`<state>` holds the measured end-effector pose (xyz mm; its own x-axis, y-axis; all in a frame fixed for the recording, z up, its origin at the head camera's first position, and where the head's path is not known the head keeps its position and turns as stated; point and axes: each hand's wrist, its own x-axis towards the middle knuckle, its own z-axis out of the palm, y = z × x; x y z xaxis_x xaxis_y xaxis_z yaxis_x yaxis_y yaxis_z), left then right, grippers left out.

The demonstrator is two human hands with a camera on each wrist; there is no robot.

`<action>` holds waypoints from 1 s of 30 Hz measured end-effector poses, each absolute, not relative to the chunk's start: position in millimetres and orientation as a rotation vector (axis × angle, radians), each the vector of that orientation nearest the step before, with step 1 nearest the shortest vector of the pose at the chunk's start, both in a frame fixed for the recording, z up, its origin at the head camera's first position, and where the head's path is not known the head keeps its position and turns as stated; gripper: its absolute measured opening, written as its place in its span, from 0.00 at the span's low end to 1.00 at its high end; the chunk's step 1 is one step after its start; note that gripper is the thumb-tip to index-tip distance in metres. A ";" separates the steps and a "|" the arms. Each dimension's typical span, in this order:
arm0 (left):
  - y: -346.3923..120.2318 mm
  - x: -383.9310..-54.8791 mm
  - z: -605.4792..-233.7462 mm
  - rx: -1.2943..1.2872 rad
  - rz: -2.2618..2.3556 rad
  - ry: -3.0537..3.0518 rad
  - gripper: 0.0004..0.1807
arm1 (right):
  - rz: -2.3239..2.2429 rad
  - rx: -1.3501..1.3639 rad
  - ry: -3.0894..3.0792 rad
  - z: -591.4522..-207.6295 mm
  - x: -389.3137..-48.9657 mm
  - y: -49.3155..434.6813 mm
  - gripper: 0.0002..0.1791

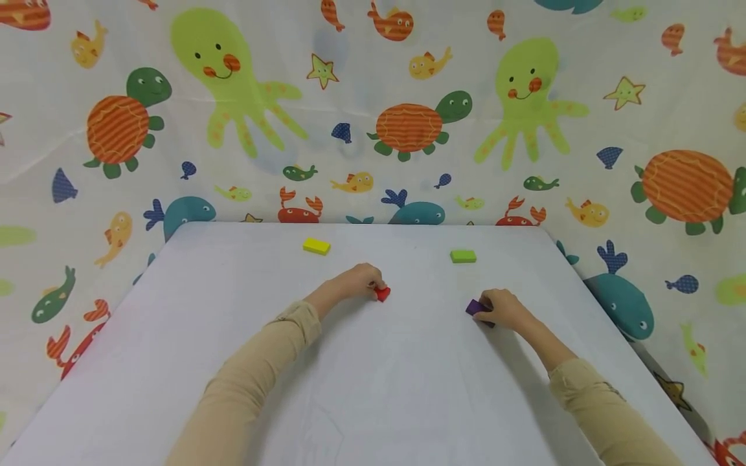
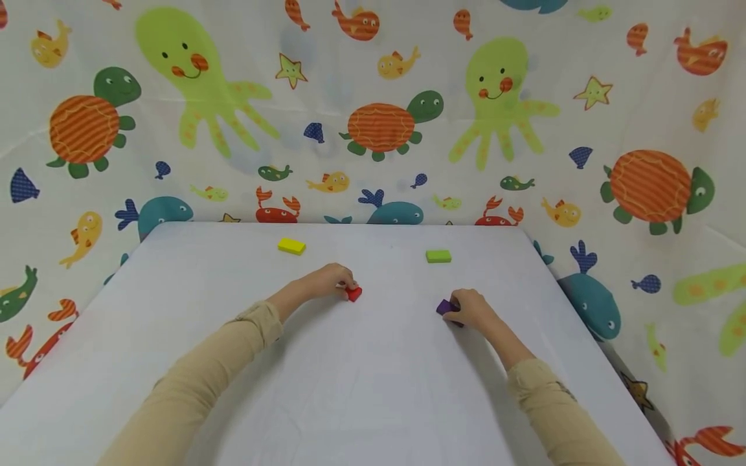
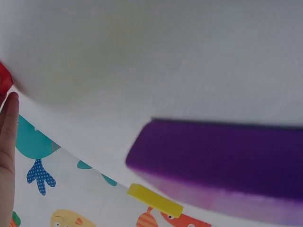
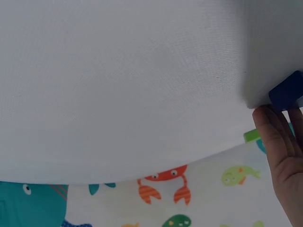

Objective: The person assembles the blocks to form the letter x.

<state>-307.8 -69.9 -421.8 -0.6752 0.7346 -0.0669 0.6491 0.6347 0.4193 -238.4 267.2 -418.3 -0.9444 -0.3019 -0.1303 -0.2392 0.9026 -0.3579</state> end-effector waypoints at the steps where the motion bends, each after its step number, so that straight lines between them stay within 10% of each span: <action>1: -69.7 -307.3 -421.3 1.125 0.529 2.630 0.14 | -0.509 -0.408 2.883 -418.0 -237.9 266.8 0.19; 30: -59.7 -301.8 -413.3 1.027 0.318 2.649 0.10 | -0.501 -0.407 2.973 -416.9 -242.3 222.8 0.18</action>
<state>-301.8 -59.7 -413.3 -0.7071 0.6837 -0.1803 0.6216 0.7226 0.3023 -242.3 222.8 -416.9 -0.9593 -0.2775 -0.0534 -0.2447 0.9102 -0.3342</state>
